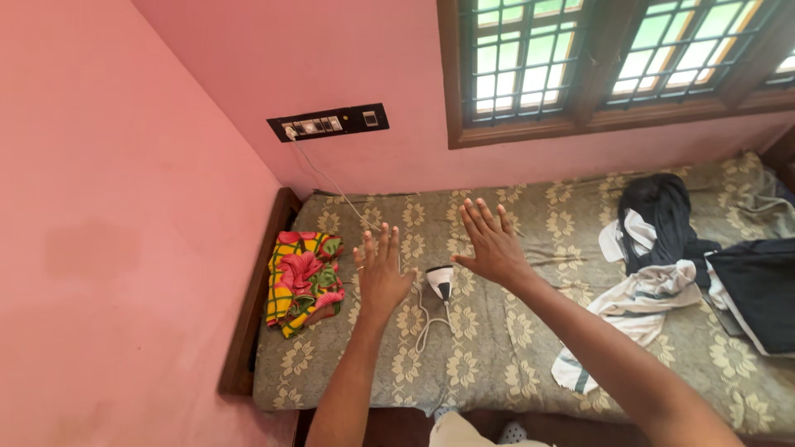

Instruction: The person irons a pair of black trousers on a floral-patterned bed sheet using a white iron, including plugging the iron into a wall socket and smoothing the fabric.

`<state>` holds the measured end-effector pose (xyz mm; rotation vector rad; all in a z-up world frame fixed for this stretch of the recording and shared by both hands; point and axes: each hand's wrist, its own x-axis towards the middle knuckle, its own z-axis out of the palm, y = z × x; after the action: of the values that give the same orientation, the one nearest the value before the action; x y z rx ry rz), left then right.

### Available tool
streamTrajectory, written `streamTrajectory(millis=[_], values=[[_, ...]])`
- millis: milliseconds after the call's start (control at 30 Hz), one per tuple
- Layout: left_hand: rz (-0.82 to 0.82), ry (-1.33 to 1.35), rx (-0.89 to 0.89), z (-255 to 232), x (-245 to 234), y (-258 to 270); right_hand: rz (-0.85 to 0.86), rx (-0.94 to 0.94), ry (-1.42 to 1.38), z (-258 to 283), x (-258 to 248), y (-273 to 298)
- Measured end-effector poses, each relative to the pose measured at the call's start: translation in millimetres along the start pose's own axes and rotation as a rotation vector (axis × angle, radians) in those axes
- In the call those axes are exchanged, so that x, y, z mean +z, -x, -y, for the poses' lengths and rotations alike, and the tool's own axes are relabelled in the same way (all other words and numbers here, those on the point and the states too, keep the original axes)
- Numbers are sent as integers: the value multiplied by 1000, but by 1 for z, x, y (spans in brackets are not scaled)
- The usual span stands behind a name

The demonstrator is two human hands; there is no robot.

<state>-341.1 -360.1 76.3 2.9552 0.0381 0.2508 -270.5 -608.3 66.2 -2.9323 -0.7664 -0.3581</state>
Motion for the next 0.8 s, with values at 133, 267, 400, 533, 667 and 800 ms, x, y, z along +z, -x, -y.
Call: streamTrajectory(millis=[133,267,400,533,667,800], values=[[72,-19,9,-8,13,1,-87,-31,5,-3,8,16],[-4,35,34,-15,48,14,56,52,79,-3,26,33],[-110,112,51,-22,93,22,-61,38,-6,-3,67,42],[-32,130,23,-24,138,24,-62,61,-54,-7,115,40],[6,143,-1,-14,190,14,-39,65,-73,-9,161,27],[-45,176,-75,-11,238,12,-2,66,-29,-9,203,22]])
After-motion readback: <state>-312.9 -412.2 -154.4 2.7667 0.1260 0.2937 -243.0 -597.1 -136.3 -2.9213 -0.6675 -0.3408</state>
